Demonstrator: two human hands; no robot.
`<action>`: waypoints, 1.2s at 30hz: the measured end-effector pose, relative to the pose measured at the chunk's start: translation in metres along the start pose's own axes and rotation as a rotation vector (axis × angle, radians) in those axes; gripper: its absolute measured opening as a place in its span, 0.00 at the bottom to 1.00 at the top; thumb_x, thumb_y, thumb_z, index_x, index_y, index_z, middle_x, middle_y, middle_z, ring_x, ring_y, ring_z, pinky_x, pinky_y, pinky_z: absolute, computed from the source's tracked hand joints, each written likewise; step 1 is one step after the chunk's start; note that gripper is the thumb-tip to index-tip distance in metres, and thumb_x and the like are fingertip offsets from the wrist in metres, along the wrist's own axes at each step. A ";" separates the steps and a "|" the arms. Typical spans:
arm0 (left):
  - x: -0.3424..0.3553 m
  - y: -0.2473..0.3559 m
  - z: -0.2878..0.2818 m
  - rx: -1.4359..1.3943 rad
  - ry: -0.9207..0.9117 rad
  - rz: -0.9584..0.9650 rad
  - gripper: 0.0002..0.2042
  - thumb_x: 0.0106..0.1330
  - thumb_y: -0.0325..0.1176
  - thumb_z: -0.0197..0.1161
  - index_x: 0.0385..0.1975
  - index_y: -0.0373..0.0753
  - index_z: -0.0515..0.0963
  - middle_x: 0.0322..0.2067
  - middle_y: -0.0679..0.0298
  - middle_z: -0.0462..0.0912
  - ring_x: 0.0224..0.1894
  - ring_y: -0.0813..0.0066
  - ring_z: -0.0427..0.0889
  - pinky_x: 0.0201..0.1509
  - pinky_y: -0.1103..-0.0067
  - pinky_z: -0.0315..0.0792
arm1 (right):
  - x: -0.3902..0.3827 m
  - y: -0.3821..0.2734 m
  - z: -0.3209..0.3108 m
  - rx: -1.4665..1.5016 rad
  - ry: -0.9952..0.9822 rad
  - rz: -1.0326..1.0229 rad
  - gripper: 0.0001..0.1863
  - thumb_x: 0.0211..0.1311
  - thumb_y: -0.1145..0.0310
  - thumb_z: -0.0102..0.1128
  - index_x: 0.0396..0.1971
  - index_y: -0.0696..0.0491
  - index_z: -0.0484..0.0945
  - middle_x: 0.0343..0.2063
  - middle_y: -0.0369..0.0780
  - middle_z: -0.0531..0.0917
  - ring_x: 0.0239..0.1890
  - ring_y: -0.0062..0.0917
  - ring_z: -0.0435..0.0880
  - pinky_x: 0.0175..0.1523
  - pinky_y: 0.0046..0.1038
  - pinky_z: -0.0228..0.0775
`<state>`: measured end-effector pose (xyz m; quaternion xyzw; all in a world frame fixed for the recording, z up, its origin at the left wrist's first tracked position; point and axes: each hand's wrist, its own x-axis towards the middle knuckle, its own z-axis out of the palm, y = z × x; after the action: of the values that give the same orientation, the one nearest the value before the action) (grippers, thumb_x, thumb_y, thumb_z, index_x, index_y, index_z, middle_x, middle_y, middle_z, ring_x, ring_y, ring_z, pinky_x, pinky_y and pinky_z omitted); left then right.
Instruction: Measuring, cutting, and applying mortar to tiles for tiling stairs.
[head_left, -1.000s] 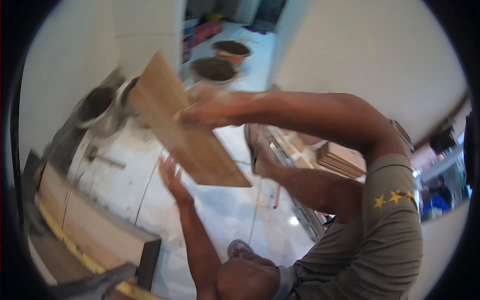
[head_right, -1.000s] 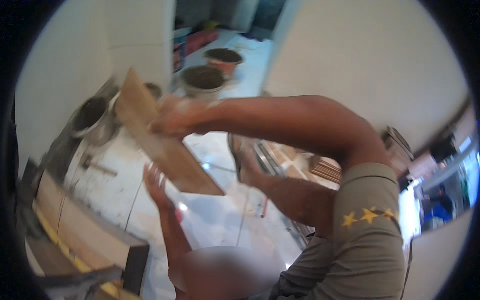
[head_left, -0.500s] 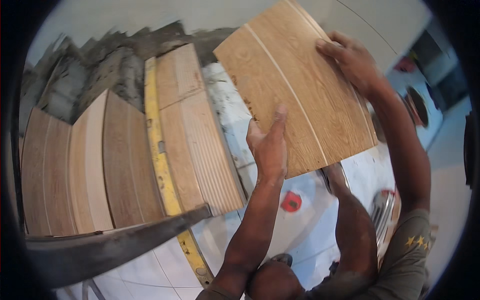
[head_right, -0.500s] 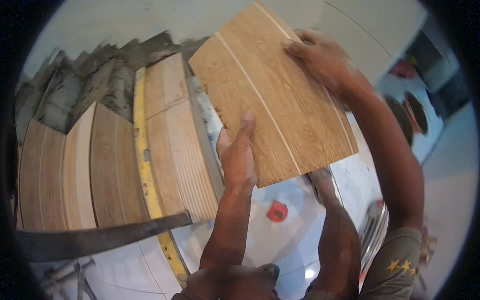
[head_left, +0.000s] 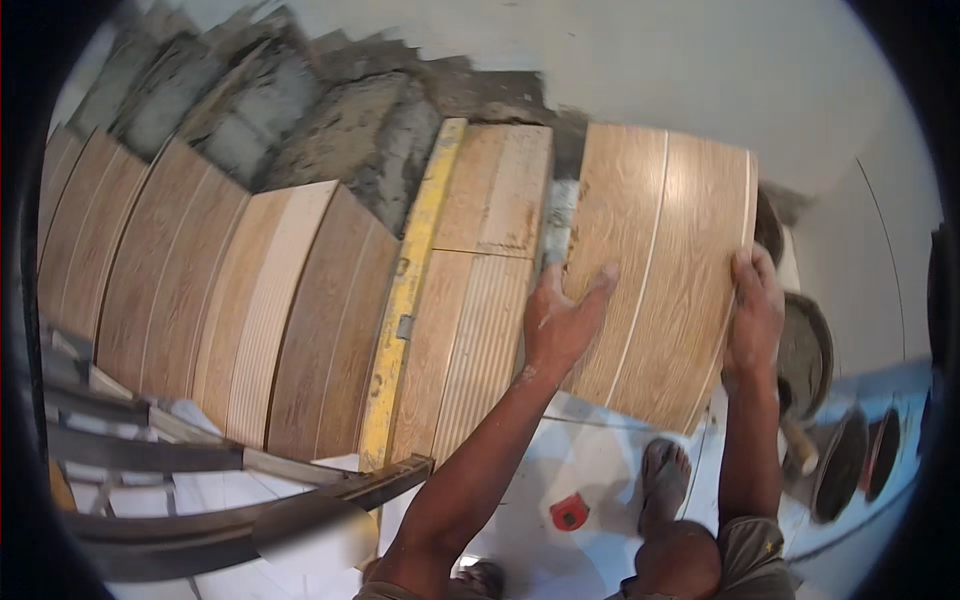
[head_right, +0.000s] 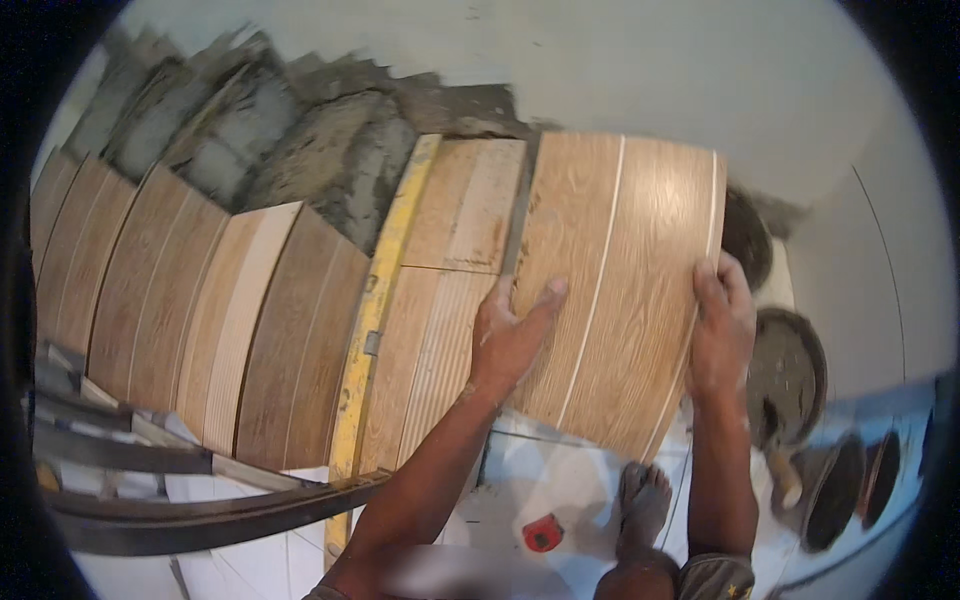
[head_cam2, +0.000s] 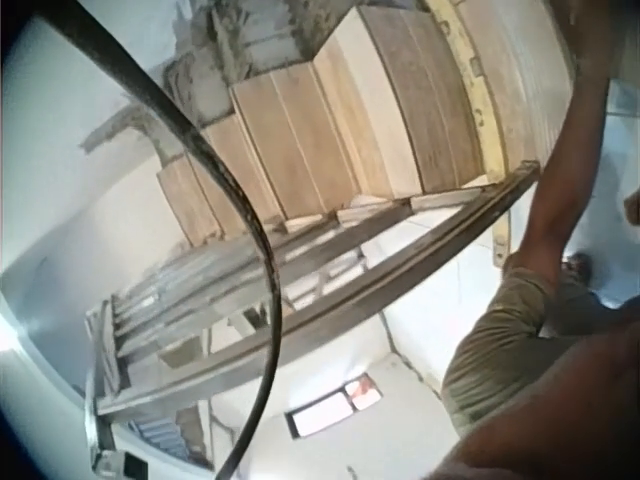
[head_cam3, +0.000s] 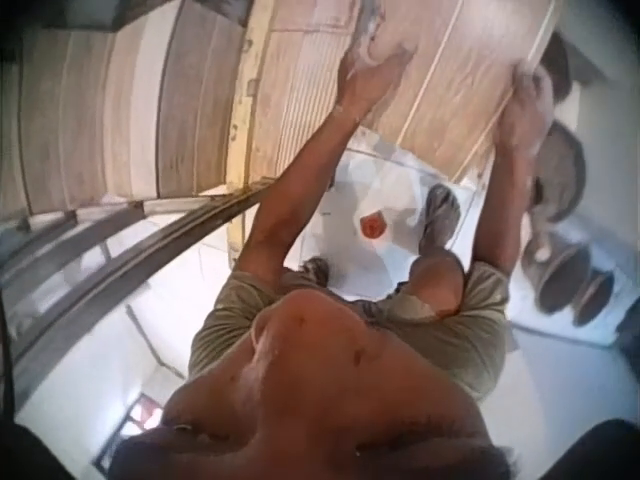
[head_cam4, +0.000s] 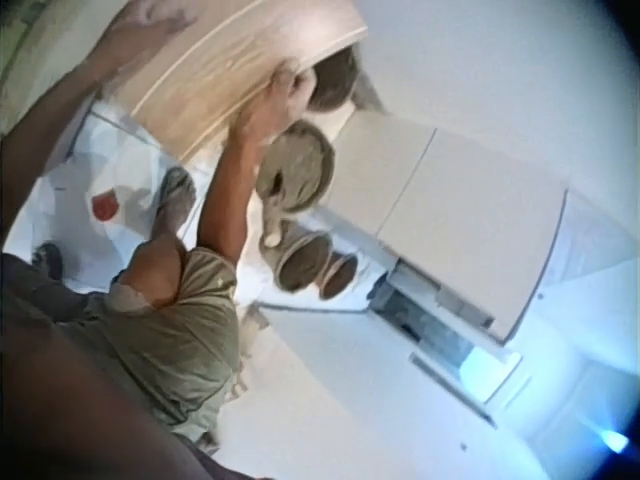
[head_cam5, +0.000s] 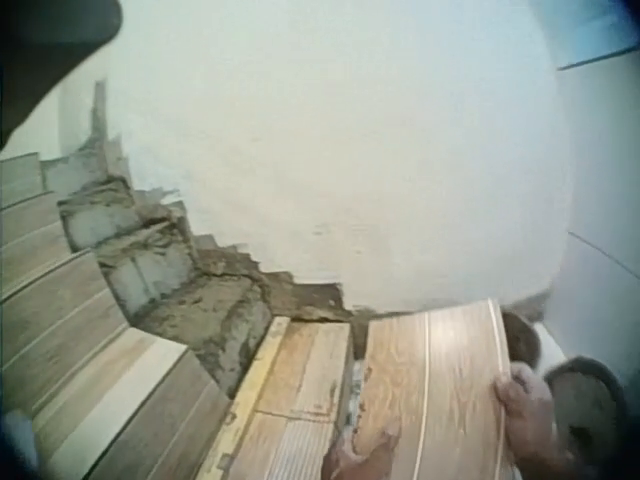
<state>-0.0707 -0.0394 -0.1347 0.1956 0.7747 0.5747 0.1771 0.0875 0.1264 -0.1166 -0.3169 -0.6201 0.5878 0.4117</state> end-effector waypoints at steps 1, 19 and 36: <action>0.001 -0.003 0.001 -0.020 0.028 -0.017 0.32 0.62 0.56 0.71 0.51 0.29 0.80 0.45 0.45 0.87 0.49 0.53 0.87 0.55 0.67 0.76 | 0.000 -0.010 0.003 0.033 -0.036 0.017 0.20 0.76 0.57 0.58 0.54 0.58 0.76 0.43 0.35 0.81 0.46 0.18 0.76 0.56 0.25 0.69; -0.048 0.033 -0.054 0.260 0.006 -0.176 0.22 0.69 0.51 0.63 0.49 0.37 0.81 0.42 0.46 0.86 0.46 0.46 0.85 0.51 0.61 0.79 | -0.019 0.124 0.020 0.808 -0.315 0.766 0.34 0.76 0.49 0.58 0.70 0.57 0.63 0.62 0.44 0.75 0.61 0.35 0.77 0.65 0.39 0.71; -0.029 -0.138 -0.111 0.963 0.767 -0.121 0.24 0.65 0.50 0.67 0.53 0.38 0.80 0.48 0.51 0.79 0.54 0.51 0.78 0.57 0.59 0.72 | -0.041 0.123 -0.013 0.685 -0.389 0.827 0.34 0.76 0.44 0.54 0.69 0.55 0.68 0.62 0.44 0.78 0.61 0.39 0.79 0.65 0.43 0.71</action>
<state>-0.1146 -0.1821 -0.2350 -0.0115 0.9653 0.1789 -0.1900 0.1064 0.1097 -0.2449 -0.2675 -0.2829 0.9151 0.1050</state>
